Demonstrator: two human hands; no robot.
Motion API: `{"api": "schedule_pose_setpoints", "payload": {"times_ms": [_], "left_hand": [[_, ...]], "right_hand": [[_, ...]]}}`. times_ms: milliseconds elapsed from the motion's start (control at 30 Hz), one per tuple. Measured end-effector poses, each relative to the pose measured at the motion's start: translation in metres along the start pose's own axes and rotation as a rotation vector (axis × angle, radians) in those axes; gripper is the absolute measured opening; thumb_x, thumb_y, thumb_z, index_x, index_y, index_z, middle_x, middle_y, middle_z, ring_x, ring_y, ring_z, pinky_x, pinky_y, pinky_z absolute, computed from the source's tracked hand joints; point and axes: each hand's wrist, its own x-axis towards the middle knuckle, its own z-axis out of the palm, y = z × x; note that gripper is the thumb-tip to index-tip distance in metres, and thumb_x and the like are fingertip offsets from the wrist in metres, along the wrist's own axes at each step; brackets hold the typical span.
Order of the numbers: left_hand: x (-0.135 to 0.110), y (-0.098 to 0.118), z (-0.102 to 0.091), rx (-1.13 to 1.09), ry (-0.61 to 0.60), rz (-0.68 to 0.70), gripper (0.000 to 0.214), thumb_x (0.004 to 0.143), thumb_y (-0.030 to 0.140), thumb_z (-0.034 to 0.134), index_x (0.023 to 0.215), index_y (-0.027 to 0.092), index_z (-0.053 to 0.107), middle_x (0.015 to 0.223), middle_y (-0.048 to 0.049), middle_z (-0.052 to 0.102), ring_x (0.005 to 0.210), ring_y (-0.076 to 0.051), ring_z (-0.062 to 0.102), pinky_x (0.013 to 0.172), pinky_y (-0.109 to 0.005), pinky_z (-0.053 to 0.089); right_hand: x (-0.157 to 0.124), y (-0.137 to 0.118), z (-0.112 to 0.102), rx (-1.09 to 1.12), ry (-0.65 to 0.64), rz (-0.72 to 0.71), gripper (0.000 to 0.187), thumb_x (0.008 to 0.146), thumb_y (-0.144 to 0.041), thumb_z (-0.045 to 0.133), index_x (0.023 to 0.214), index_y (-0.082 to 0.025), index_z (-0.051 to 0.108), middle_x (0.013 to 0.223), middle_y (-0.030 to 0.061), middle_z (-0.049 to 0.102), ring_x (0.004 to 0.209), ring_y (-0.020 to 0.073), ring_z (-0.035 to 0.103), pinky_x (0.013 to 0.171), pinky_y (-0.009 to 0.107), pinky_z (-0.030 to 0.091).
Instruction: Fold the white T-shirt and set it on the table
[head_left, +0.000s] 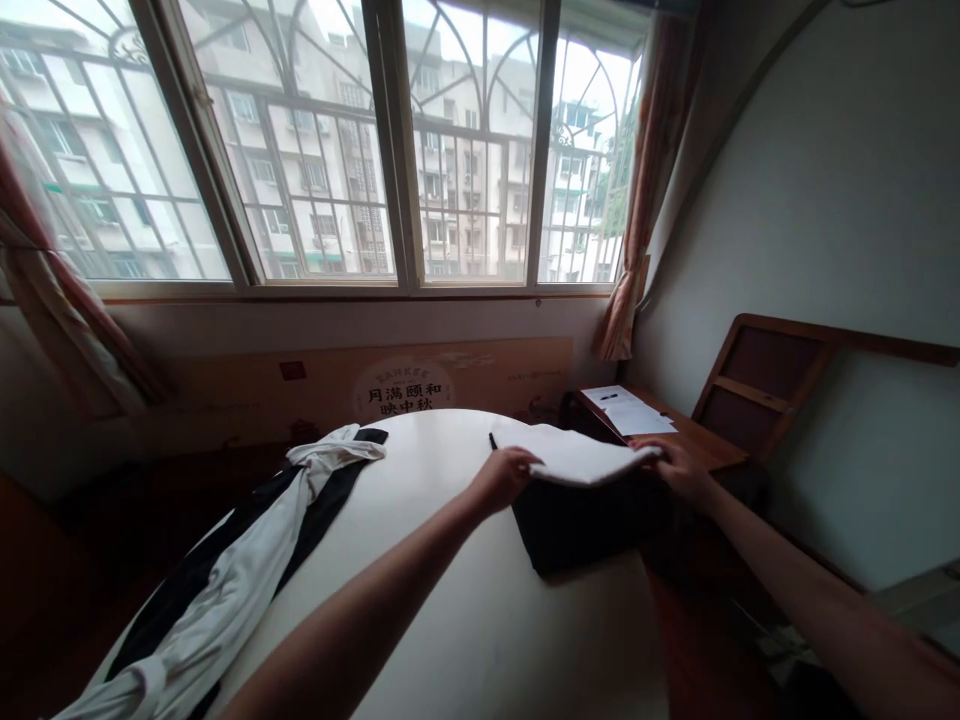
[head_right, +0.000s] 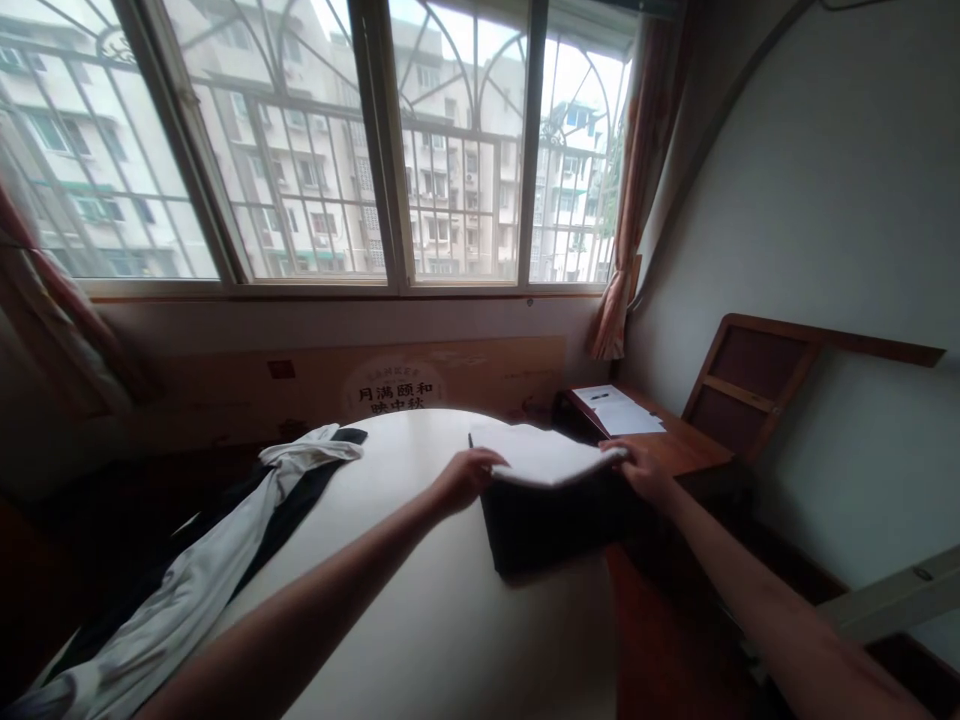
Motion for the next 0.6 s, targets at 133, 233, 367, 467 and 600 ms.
{"api": "schedule_pose_setpoints", "payload": {"times_ms": [133,233,367,467,600], "left_hand": [[-0.059,-0.039,0.06,0.079,-0.178,-0.025,0.042,0.07,-0.004,0.056,0.097,0.016,0.081,0.104,-0.0089,0.077,0.095,-0.021,0.071,0.092,-0.033,0.054],[-0.077,-0.048,0.076,0.095,-0.141,-0.024,0.043,0.071,-0.003,0.054,0.098,0.017,0.081,0.108,-0.0086,0.075,0.101,-0.021,0.069,0.095,-0.031,0.052],[-0.078,-0.041,0.072,0.124,-0.161,-0.009,0.042,0.072,-0.001,0.057,0.1,0.018,0.08,0.111,-0.0088,0.074,0.104,-0.022,0.068,0.098,-0.032,0.051],[-0.077,-0.036,0.064,0.131,-0.164,0.006,0.045,0.071,-0.002,0.055,0.103,0.019,0.079,0.114,-0.0085,0.073,0.106,-0.022,0.067,0.099,-0.033,0.05],[-0.083,-0.029,0.055,0.164,-0.207,0.046,0.043,0.075,0.002,0.054,0.104,0.022,0.078,0.113,-0.0067,0.074,0.107,-0.022,0.065,0.097,-0.034,0.05]], "right_hand": [[-0.056,0.06,0.014,-0.188,-0.121,0.039,0.032,0.07,-0.023,0.056,0.094,-0.019,0.076,0.125,0.0111,0.071,0.122,0.0295,0.063,0.113,0.045,0.041],[-0.072,0.075,0.018,-0.217,-0.091,0.043,0.035,0.071,-0.024,0.052,0.097,-0.019,0.075,0.129,0.0107,0.069,0.125,0.0283,0.061,0.114,0.043,0.039],[-0.067,0.066,0.016,-0.239,-0.062,0.032,0.036,0.07,-0.024,0.051,0.097,-0.019,0.075,0.129,0.0108,0.068,0.125,0.027,0.061,0.114,0.041,0.039],[-0.061,0.056,0.012,-0.256,-0.049,0.024,0.038,0.069,-0.024,0.048,0.097,-0.019,0.074,0.128,0.0105,0.069,0.125,0.0265,0.061,0.114,0.041,0.039],[-0.065,0.054,0.008,-0.339,-0.145,0.115,0.039,0.068,-0.023,0.048,0.096,-0.02,0.076,0.128,0.0093,0.07,0.125,0.0268,0.061,0.114,0.042,0.039]]}}
